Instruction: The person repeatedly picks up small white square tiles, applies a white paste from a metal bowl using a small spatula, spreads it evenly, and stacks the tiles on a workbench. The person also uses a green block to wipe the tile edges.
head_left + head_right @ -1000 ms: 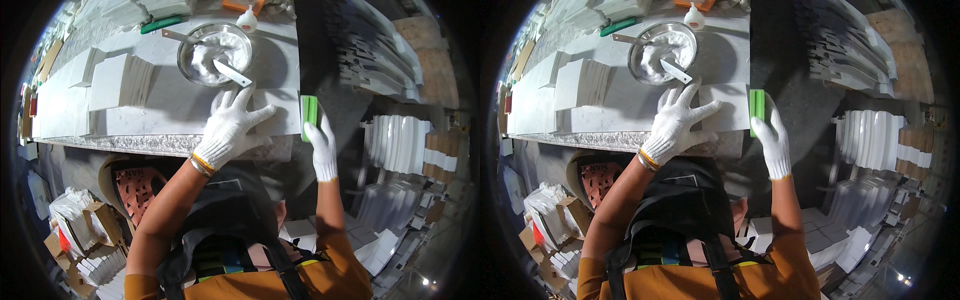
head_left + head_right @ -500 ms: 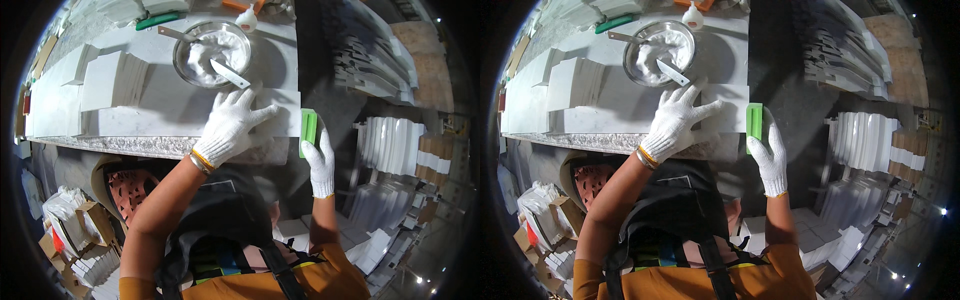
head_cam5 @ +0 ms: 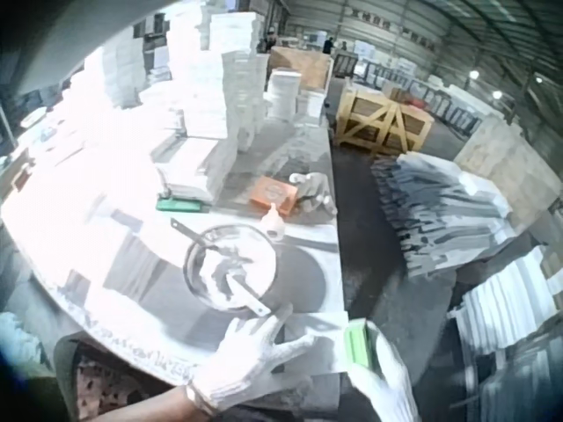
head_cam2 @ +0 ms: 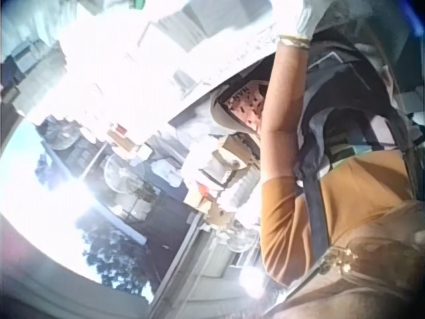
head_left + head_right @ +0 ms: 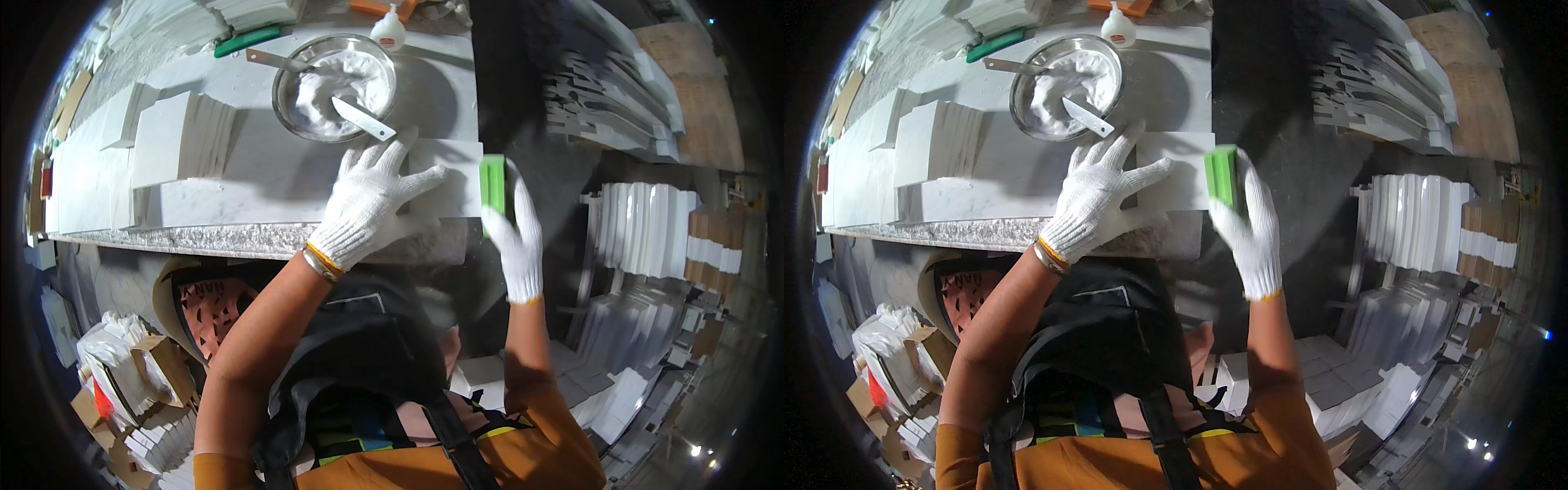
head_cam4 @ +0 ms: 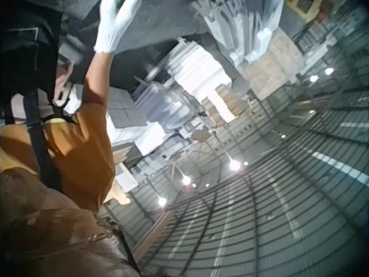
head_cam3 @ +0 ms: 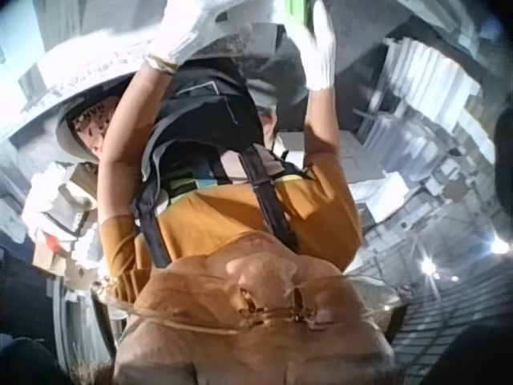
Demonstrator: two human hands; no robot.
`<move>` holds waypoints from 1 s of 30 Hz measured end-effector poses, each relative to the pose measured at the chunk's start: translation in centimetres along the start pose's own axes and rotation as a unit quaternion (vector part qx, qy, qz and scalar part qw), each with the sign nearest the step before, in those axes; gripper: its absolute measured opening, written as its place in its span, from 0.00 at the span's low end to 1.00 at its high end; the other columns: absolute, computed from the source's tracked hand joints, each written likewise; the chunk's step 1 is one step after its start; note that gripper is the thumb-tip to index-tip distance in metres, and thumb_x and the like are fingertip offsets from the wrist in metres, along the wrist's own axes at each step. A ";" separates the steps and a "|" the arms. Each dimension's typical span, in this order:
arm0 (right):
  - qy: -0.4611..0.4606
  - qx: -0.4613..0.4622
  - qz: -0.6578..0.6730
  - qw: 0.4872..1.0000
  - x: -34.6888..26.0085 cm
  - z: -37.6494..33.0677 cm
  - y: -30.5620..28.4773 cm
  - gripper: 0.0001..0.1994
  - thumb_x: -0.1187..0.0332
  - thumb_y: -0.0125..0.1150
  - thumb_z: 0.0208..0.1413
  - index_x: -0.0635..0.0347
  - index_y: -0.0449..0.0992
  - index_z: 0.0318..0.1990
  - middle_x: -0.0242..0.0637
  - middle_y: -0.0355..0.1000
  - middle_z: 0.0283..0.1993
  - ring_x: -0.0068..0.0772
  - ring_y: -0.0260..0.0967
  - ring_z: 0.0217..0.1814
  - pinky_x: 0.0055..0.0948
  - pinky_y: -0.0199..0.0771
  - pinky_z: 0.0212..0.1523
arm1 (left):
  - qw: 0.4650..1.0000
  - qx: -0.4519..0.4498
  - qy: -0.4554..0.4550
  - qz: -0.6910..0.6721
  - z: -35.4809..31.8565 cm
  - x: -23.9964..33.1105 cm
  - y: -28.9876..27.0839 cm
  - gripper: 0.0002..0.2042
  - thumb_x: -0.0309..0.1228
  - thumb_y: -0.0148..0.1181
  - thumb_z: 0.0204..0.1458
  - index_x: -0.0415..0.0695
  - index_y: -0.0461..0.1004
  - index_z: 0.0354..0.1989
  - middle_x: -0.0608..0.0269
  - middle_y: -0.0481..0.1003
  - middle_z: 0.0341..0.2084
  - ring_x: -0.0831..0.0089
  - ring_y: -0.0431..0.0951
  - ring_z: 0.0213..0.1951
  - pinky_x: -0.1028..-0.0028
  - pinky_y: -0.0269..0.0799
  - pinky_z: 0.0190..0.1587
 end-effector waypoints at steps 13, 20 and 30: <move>0.142 -0.015 0.173 0.974 1.0 -0.1 0.5 0.33 0.70 0.66 0.57 0.55 0.64 0.72 0.38 0.70 0.63 0.29 0.68 0.61 0.33 0.69 0.62 | 1.000 -0.004 -0.005 0.000 -0.2 -0.3 0.0 0.31 0.47 0.74 0.40 0.63 0.78 0.58 0.42 0.61 0.68 0.47 0.64 0.66 0.50 0.60 0.64; 0.256 -0.021 0.304 0.917 3.6 1.0 2.3 0.31 0.69 0.61 0.62 0.61 0.61 0.72 0.36 0.67 0.68 0.25 0.67 0.62 0.27 0.67 0.63 | 1.000 0.001 -0.006 -0.004 -0.4 -0.5 0.2 0.31 0.49 0.74 0.41 0.63 0.77 0.59 0.43 0.60 0.68 0.48 0.64 0.66 0.50 0.59 0.65; 0.165 -0.006 0.248 0.954 4.6 4.4 2.0 0.31 0.67 0.66 0.59 0.58 0.65 0.70 0.42 0.69 0.66 0.28 0.67 0.64 0.28 0.65 0.65 | 1.000 0.005 0.012 0.006 -0.4 -0.1 0.0 0.31 0.48 0.74 0.40 0.64 0.78 0.58 0.43 0.60 0.69 0.48 0.65 0.65 0.51 0.59 0.65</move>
Point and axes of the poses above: each hand's wrist, its own z-axis towards the middle knuckle, its own y-axis out of the palm, x = y × z, the point moved 10 cm from there along z, towards the middle knuckle
